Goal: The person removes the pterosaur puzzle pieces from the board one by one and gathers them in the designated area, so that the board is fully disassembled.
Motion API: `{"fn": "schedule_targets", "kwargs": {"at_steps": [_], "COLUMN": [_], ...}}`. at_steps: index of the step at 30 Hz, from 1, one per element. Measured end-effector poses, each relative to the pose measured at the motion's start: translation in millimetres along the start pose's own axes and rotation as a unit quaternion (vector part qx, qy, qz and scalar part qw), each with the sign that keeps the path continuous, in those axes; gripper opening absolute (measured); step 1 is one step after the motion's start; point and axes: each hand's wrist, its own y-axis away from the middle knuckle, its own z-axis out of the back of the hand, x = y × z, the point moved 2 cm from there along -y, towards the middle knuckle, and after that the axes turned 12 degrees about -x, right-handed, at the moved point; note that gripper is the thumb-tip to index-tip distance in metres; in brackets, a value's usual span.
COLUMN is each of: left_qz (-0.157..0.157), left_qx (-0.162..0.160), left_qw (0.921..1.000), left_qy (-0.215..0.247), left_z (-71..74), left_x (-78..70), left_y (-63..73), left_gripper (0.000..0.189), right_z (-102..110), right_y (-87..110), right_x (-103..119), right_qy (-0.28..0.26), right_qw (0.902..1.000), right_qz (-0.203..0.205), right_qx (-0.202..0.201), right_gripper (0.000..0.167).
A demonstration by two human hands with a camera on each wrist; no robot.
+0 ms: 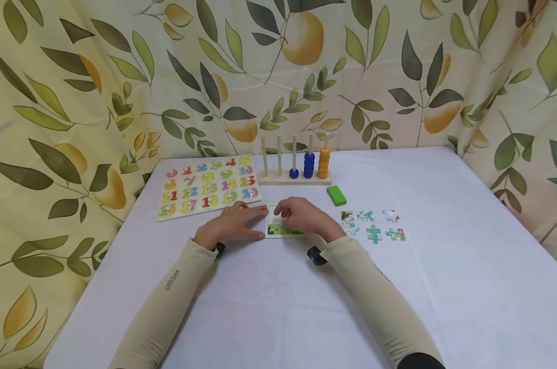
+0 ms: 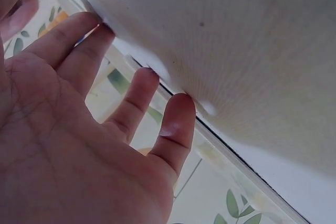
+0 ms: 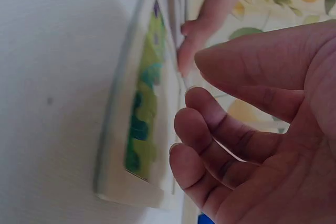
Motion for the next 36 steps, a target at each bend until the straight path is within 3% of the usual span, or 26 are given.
{"fn": "schedule_targets", "kwargs": {"at_steps": [11,36], "left_qz": [0.001,-0.002], "left_qx": [0.003,0.003], "left_qw": [1.0000,1.0000], "left_qy": [0.001,0.002], "left_z": [-0.4,-0.8], "left_x": [0.0,1.4], "left_y": [-1.1,-1.3], "left_gripper": [0.076,0.076], "right_z": [-12,-22], "right_y": [-0.4,-2.8], "right_x": [-5,-2], "right_qy": [0.014,0.000], "right_qw": [0.9996,0.9990], "right_qz": [-0.004,-0.023], "right_qx": [0.025,0.039], "right_gripper": [0.041,0.042]}}
